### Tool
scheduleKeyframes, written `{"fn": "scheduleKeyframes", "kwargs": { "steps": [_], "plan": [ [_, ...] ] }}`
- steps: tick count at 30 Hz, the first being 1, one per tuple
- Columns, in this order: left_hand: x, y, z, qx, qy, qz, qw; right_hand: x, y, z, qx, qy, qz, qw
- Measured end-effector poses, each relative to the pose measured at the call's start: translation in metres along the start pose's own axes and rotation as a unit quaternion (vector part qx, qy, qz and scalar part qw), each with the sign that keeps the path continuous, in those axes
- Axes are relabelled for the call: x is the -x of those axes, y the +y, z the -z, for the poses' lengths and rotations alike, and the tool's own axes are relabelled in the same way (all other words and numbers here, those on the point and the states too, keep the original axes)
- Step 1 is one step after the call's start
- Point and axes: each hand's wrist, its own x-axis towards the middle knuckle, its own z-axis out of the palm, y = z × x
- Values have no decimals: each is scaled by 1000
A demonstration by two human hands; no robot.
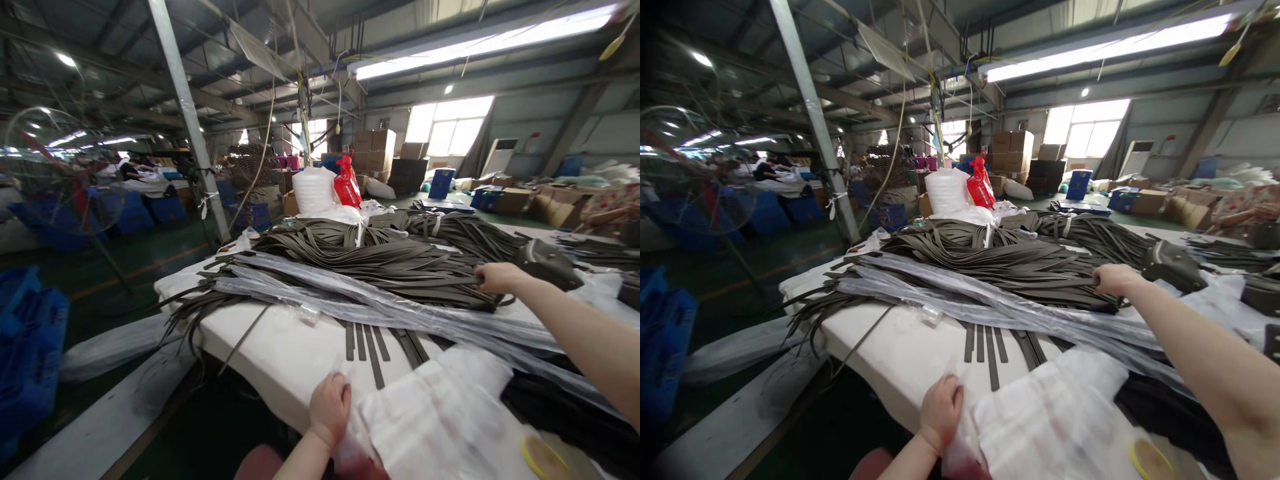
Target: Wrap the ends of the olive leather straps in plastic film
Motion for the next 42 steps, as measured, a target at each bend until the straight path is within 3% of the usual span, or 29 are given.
{"fn": "scheduleKeyframes", "kwargs": {
  "steps": [5, 9, 13, 17, 24, 28, 32, 35, 39, 42],
  "plan": [
    [-2, 6, 10, -10, -19, 1, 1000, 41, 7, 41, -63, -70, -1, 996],
    [-4, 11, 19, -11, -42, 6, 999, 83, -7, 53, -139, -169, 11, 976],
    [-5, 11, 18, 4, -61, 9, 998, 120, -8, 66, -192, -225, -16, 955],
    [-5, 10, 14, 24, -68, 11, 997, 149, 5, 89, -255, -264, -102, 924],
    [-5, 11, 19, 89, -64, 26, 994, 204, 9, 116, -327, -353, -289, 827],
    [-8, 12, 29, 167, -70, 34, 983, 232, -18, 114, -384, -341, -330, 792],
    [-3, 21, 56, 276, -89, 27, 957, 253, -70, 100, -574, -221, -190, 765],
    [11, 32, 95, 414, -119, -12, 903, 267, -115, 84, -704, -133, -98, 691],
    [35, 48, 149, 640, -200, -112, 733, 282, -168, 56, -798, -112, -56, 589],
    [52, 61, 164, 650, -267, -156, 694, 283, -199, 32, -839, -88, -44, 535]
  ]
}}
